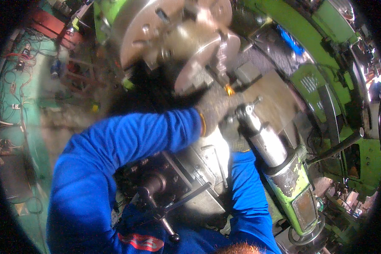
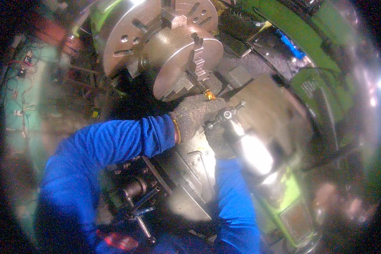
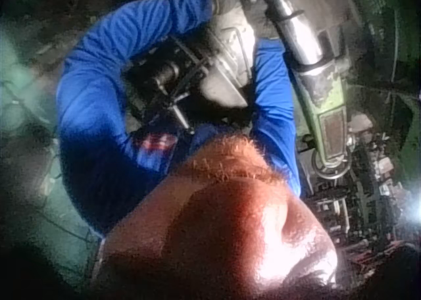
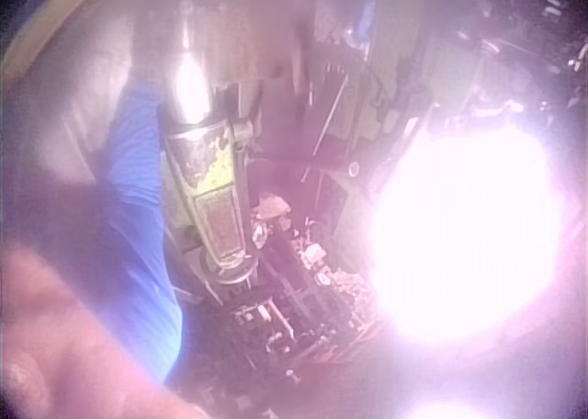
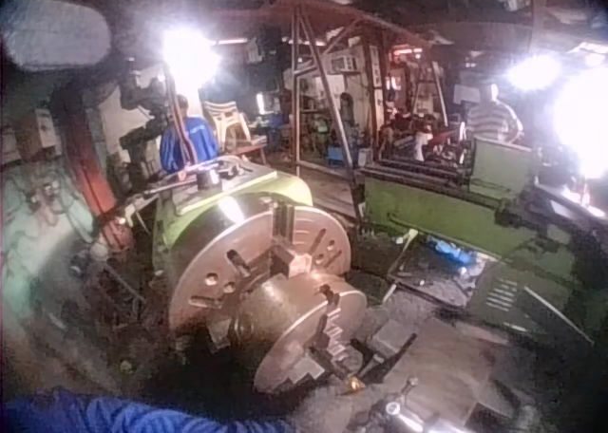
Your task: The person operates a green industrial lathe, using gloved hands to manipulate the machine's control levers and a tool post. They adjust the position of the cutting tool against a rotating metal workpiece and make fine adjustments to the machine's settings.
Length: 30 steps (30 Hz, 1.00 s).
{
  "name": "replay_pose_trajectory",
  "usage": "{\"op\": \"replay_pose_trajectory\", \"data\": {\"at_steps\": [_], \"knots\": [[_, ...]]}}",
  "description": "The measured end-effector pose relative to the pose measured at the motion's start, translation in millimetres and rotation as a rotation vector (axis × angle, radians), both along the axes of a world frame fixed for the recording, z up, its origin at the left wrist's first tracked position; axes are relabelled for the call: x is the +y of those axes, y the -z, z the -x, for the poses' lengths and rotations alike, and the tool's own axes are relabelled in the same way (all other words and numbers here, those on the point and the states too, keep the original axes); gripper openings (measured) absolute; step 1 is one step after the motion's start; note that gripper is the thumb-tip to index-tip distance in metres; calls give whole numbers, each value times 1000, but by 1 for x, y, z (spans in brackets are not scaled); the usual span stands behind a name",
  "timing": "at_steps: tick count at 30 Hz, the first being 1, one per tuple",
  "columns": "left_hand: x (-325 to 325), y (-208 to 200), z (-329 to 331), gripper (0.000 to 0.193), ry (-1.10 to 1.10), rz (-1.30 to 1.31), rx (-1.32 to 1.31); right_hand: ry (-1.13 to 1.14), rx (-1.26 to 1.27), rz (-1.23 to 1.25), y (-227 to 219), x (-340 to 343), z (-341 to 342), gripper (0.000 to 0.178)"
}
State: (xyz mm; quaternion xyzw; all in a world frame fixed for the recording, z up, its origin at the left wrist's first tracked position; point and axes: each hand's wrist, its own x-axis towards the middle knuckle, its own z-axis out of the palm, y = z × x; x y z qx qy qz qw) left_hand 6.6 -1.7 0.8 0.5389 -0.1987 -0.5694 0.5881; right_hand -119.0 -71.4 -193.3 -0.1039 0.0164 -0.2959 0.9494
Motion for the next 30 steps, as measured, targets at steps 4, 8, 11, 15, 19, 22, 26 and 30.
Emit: {"op": "replay_pose_trajectory", "data": {"at_steps": [4, 8, 11, 15, 19, 22, 26, 30], "knots": [[0, -9, 4, 23, -43, 86, 89, -114, -261, -574, -26, 3, -3, 28], [-2, 18, 4, 23, -84, 340, -325, 46, 0, -145, -83, 11, -4, 19], [0, 0, 3, 22, -50, 37, -61, 124, 245, 74, -32, 2, 1, 19], [1, 3, 3, 21, -67, 112, -79, -109, 29, 8, -40, 2, 5, 32], [-5, 12, 3, 18, -29, 126, -47, -152, 0, 84, -54, -3, 8, 33], [3, 11, -2, 14, -90, 39, 169, -94, 187, 25, -69, 6, 1, 21], [-1, -19, 10, 18, -65, 165, 159, -204, 96, -334, -78, 8, 19, 31], [1, 8, 8, 26, -27, 305, -348, -155, 417, -238, -134, 44, 37, 33]]}}
